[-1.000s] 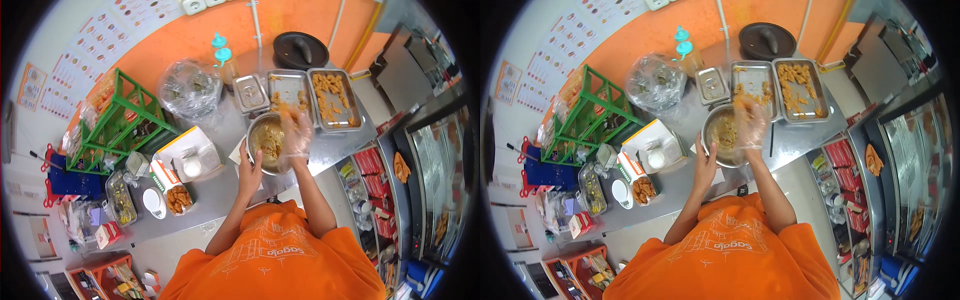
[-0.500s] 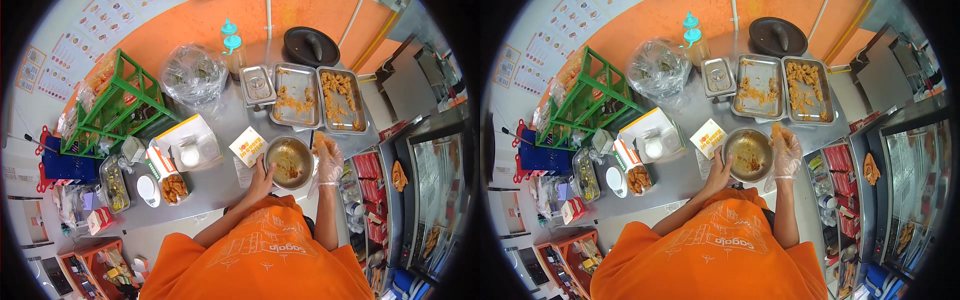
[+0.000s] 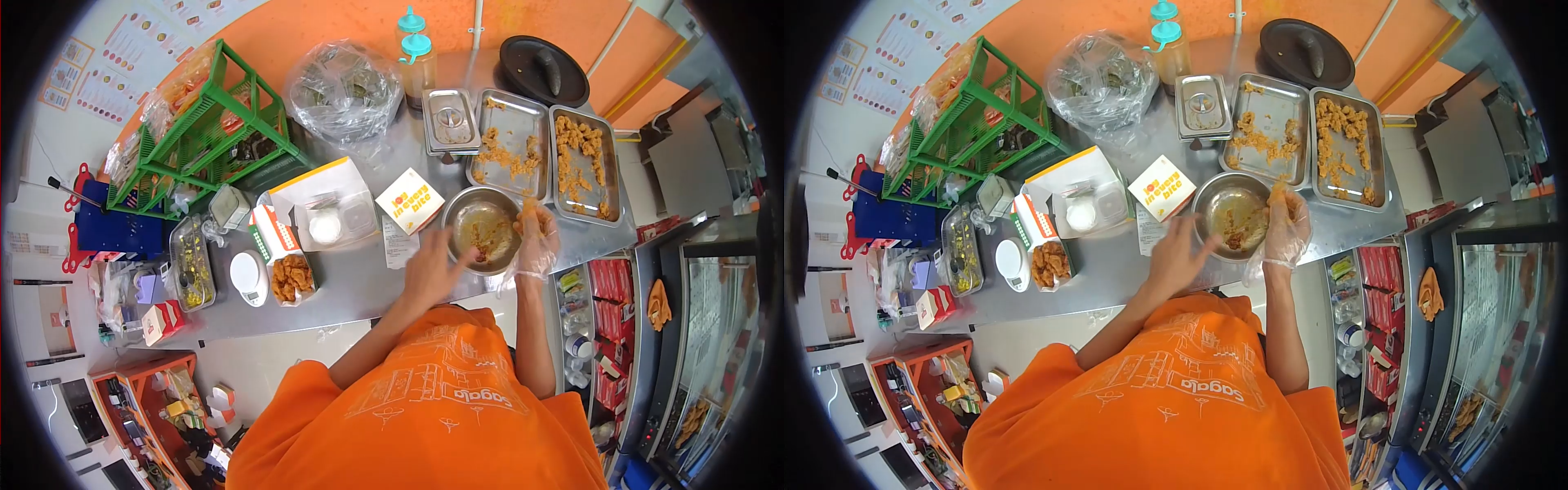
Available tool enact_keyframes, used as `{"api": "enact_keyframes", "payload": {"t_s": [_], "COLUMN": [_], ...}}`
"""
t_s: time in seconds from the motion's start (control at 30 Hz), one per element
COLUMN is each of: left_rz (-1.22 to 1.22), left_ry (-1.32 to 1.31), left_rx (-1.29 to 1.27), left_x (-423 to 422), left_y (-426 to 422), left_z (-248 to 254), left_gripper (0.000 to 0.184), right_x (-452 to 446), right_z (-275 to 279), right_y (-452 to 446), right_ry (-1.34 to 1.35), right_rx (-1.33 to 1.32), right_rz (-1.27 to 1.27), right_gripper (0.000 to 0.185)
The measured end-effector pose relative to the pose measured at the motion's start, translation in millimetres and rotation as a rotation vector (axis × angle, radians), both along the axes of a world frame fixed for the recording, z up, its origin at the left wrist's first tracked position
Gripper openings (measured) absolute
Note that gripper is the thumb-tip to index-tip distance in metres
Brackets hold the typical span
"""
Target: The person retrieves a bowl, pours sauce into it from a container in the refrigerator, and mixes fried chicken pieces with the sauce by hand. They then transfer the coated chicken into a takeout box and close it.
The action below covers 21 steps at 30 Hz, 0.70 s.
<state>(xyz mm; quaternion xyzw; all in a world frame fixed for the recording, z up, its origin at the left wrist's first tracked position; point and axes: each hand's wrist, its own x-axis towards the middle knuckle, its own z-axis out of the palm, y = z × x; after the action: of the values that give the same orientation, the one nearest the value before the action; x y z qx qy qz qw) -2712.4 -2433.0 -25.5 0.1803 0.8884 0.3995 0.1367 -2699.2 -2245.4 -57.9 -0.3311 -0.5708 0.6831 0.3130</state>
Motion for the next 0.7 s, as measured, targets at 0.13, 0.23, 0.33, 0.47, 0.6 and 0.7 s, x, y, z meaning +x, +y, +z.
{"api": "enact_keyframes", "payload": {"t_s": [0.13, 0.23, 0.33, 0.47, 0.6, 0.7], "left_rz": [-0.236, -0.124, -0.041, -0.026, 0.12, 0.165], "left_ry": [0.336, 0.389, 0.481, 0.163, -0.019, 0.128], "left_rx": [0.297, 0.373, 0.438, 0.493, 0.484, 0.452], "left_x": [23.3, 6.8, -13.6, -29.9, -49.7, -54.7], "left_y": [22.2, 31.2, 44.4, 52.2, 28.0, 33.0], "left_z": [-14.7, -23.5, -18.9, -43.9, -57.5, -63.9], "left_gripper": [0.029, 0.018, 0.013, 0.009, 0.011, 0.01], "right_x": [-11.1, -10.8, 10.4, 40.6, 76.1, 96.9], "right_z": [-1.8, 3.9, -4.9, 5.5, 73.6, 93.1], "right_y": [-16.9, -24.7, -36.1, -57.2, -55.6, -31.9], "right_ry": [0.079, 0.02, -0.051, -0.103, -0.546, -0.254], "right_rx": [-0.009, -0.106, -0.016, 0.635, 0.796, 0.956], "right_rz": [-0.057, 0.02, 0.219, 0.477, 0.773, 0.618], "right_gripper": [0.019, 0.018, 0.021, 0.026, 0.026, 0.019]}}
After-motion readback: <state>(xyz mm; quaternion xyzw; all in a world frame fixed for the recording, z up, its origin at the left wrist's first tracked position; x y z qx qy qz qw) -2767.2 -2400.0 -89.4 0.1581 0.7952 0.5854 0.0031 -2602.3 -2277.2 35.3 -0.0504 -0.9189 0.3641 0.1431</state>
